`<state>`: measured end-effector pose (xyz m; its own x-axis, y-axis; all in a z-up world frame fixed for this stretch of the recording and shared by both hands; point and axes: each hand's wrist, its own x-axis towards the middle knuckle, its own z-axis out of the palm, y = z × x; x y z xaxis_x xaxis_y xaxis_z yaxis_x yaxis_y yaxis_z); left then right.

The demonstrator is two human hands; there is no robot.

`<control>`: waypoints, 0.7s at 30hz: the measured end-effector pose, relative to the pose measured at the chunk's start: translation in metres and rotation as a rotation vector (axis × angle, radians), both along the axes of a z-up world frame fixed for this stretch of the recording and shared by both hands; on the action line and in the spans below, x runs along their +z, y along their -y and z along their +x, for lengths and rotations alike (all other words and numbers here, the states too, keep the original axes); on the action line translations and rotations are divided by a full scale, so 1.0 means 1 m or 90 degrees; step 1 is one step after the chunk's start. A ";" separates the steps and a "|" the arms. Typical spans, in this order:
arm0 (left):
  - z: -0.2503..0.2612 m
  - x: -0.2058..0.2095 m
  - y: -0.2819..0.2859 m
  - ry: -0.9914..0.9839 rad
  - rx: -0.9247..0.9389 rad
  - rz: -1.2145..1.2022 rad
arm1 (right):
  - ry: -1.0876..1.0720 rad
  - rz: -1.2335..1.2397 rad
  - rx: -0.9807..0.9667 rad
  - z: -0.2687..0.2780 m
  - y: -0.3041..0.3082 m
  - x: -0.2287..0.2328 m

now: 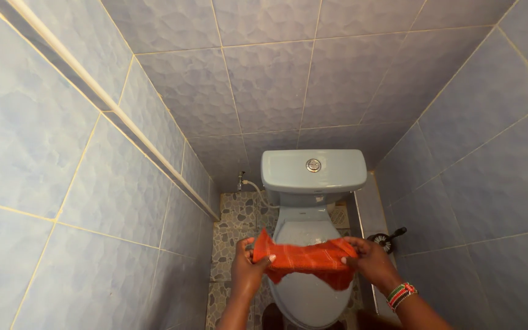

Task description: The person cleans the exterior and interior of a toilet using a cloth and then mops the surrounding floor.

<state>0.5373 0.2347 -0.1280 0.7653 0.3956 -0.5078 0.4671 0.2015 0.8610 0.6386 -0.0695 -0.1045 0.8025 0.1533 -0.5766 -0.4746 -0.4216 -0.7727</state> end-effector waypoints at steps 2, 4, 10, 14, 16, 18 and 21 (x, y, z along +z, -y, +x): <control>0.006 0.008 0.000 -0.033 -0.046 0.104 | 0.014 -0.047 -0.028 0.004 0.006 -0.012; 0.011 0.018 0.001 -0.065 -0.090 0.208 | 0.030 -0.094 -0.055 0.006 0.013 -0.028; 0.048 0.029 0.000 -0.121 -0.218 0.330 | 0.116 -0.160 -0.001 0.033 0.017 -0.058; 0.105 0.046 -0.017 0.009 -0.229 0.462 | 0.223 -0.178 0.055 0.101 0.014 -0.045; 0.140 0.062 -0.028 0.167 -0.146 0.472 | 0.285 -0.061 0.010 0.147 0.004 -0.033; 0.172 0.076 -0.040 0.204 -0.122 0.559 | 0.411 -0.166 0.036 0.191 -0.014 -0.022; 0.196 0.079 -0.043 0.123 -0.120 0.509 | 0.592 -0.485 0.231 0.215 -0.050 -0.024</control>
<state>0.7335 0.2777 -0.0491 0.8996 0.4364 0.0178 0.2610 -0.5697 0.7793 0.8531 -0.0197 -0.1286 0.9335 0.3278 0.1451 0.3554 -0.8993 -0.2550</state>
